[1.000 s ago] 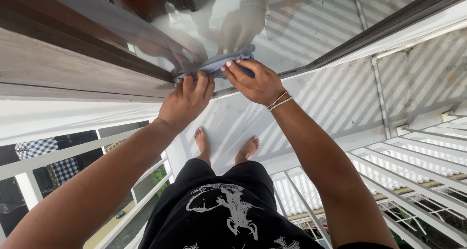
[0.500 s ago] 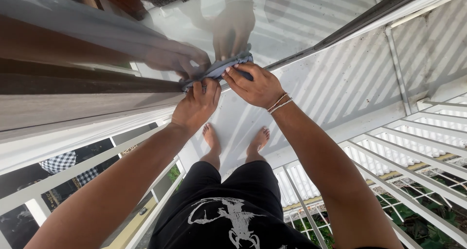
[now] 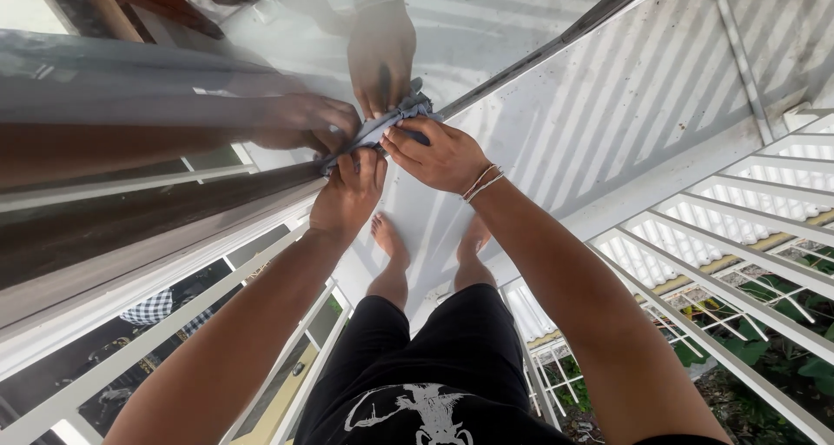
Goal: Cleaning a glass balcony door using a cloth.
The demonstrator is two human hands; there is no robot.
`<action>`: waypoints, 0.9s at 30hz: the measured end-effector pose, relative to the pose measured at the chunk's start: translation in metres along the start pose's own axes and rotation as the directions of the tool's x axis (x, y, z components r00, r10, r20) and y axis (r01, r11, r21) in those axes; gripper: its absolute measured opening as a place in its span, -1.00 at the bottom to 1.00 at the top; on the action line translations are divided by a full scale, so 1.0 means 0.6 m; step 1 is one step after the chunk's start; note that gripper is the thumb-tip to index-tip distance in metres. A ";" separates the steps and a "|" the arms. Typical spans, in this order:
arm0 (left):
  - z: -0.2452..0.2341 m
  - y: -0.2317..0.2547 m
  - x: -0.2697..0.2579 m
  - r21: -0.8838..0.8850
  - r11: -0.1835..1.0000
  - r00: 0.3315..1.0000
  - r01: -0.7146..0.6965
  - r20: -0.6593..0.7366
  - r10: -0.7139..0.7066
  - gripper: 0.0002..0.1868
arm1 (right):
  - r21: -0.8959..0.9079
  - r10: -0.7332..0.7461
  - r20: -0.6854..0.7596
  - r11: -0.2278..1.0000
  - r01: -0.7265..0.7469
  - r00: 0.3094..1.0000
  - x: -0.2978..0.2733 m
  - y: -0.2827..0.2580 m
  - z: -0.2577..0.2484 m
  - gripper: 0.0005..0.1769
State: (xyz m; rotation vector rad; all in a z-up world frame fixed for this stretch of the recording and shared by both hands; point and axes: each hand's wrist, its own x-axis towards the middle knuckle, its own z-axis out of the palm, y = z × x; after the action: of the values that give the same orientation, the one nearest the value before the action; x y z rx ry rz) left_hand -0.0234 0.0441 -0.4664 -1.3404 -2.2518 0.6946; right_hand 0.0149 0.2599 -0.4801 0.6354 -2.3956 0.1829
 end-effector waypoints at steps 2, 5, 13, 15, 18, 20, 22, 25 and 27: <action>0.016 0.011 0.002 0.005 1.000 1.000 -0.018 0.021 0.018 -0.77 | 0.004 0.020 0.000 1.000 -0.020 1.000 -0.013 -0.001 0.020 -0.71; 0.046 0.033 0.003 -0.006 1.000 0.999 -0.020 0.043 0.021 -0.77 | 0.022 0.057 0.001 0.998 -0.057 0.998 -0.035 -0.006 0.051 -0.74; 0.140 0.093 0.011 -0.039 0.999 0.998 -0.013 0.067 0.016 -0.70 | 0.051 0.150 -0.018 0.988 -0.149 0.988 -0.081 -0.006 0.131 -0.82; 0.165 0.109 0.010 -0.026 0.999 0.995 -0.033 0.092 0.035 -0.77 | 0.063 0.195 -0.014 0.979 -0.193 0.981 -0.097 -0.008 0.152 -0.84; 0.195 0.129 0.013 -0.005 0.997 0.992 -0.074 0.098 0.074 -0.77 | 0.081 0.234 -0.022 0.970 -0.231 0.972 -0.123 -0.009 0.188 -0.86; 0.220 0.143 0.016 -0.003 0.996 0.993 -0.084 0.079 0.084 -0.76 | 0.086 0.254 -0.024 0.964 -0.251 0.967 -0.136 -0.006 0.208 -0.87; 0.234 0.152 0.018 0.000 0.996 0.993 -0.094 0.065 0.093 -0.76 | 0.096 0.274 -0.026 0.958 -0.270 0.961 -0.147 -0.007 0.226 -0.88; 0.248 0.165 0.029 0.041 0.988 0.987 -0.146 0.072 0.143 -0.72 | 0.125 0.297 -0.026 0.948 -0.291 0.955 -0.169 -0.005 0.248 -0.90; 0.259 0.176 0.032 0.042 0.990 0.989 -0.134 0.070 0.131 -0.68 | 0.169 0.300 -0.018 0.941 -0.292 0.954 -0.183 -0.004 0.264 -0.90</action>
State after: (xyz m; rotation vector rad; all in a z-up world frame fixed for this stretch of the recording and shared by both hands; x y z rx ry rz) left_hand -0.0519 0.0731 -0.6510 -1.4754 -2.1988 0.8440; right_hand 0.0024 0.2567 -0.6725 0.3344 -2.4403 0.5227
